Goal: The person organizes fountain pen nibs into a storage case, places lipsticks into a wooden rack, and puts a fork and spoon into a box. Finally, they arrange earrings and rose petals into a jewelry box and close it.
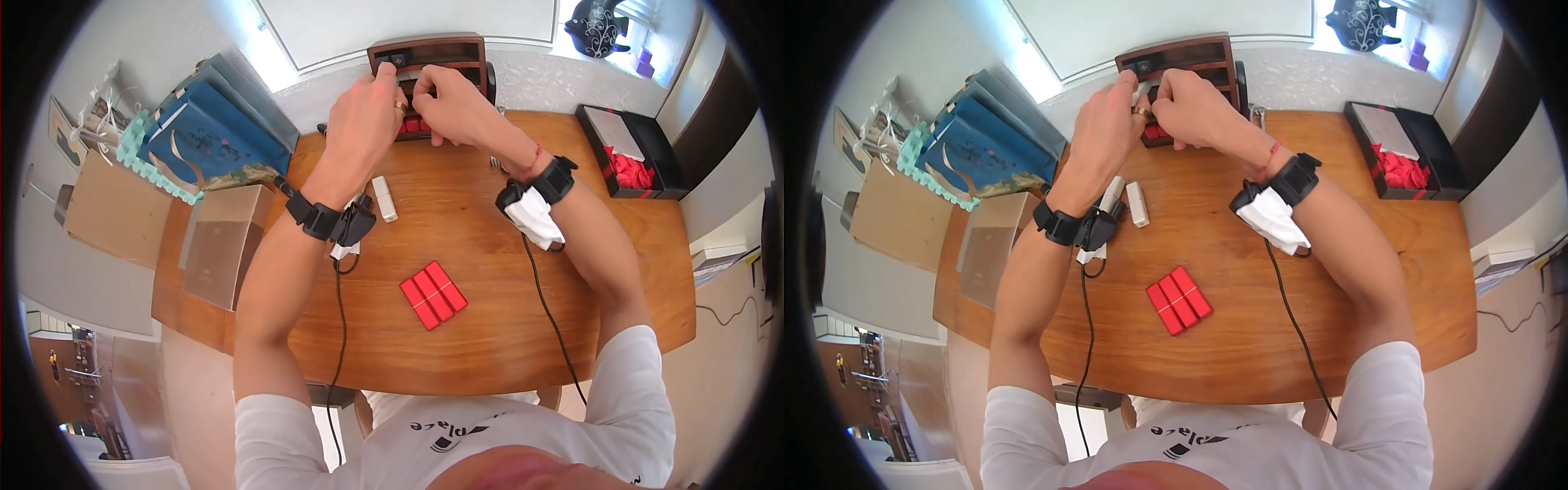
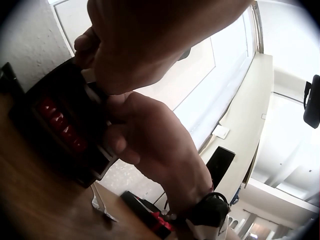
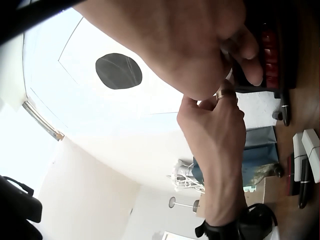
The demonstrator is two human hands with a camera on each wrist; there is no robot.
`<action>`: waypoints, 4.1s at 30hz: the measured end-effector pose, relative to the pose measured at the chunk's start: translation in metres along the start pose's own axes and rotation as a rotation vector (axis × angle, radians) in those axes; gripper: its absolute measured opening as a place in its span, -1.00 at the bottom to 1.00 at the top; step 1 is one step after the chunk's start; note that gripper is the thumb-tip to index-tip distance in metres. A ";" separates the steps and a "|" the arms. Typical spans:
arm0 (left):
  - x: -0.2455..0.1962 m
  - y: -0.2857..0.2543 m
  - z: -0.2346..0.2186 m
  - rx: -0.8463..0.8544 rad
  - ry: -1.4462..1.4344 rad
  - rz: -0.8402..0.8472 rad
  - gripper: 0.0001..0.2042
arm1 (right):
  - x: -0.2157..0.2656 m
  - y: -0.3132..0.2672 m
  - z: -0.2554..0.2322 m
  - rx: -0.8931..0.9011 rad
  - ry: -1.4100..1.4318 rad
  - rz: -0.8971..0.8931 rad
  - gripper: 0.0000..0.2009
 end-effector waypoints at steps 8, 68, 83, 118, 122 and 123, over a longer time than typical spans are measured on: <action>0.000 -0.005 0.003 -0.018 -0.021 0.065 -0.76 | -0.001 -0.018 0.010 0.031 0.014 -0.123 -0.86; 0.003 -0.078 -0.038 0.356 0.077 -0.001 -0.69 | -0.021 -0.164 -0.003 0.599 -0.478 -0.573 -0.31; 0.078 -0.083 -0.043 0.848 -0.185 0.175 -0.24 | -0.039 -0.026 0.078 0.633 -0.305 -0.523 -0.36; 0.002 -0.010 0.029 0.116 -0.206 0.419 -0.50 | -0.035 -0.017 -0.041 -0.208 -0.585 -0.681 -0.82; -0.003 -0.011 0.031 0.040 -0.206 0.356 -0.56 | -0.037 -0.017 -0.040 -0.238 -0.511 -0.685 -0.85; -0.003 -0.009 0.032 0.067 -0.241 0.342 -0.58 | -0.037 -0.016 -0.039 -0.243 -0.511 -0.687 -0.85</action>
Point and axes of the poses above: each hand's wrist, its own y-axis towards the middle knuckle, its own z-axis out of the palm, x = y × z, the point moved 1 cm from there along y, towards the middle knuckle, and after that the axes turned 2 degrees about -x, right-handed, at the moved point
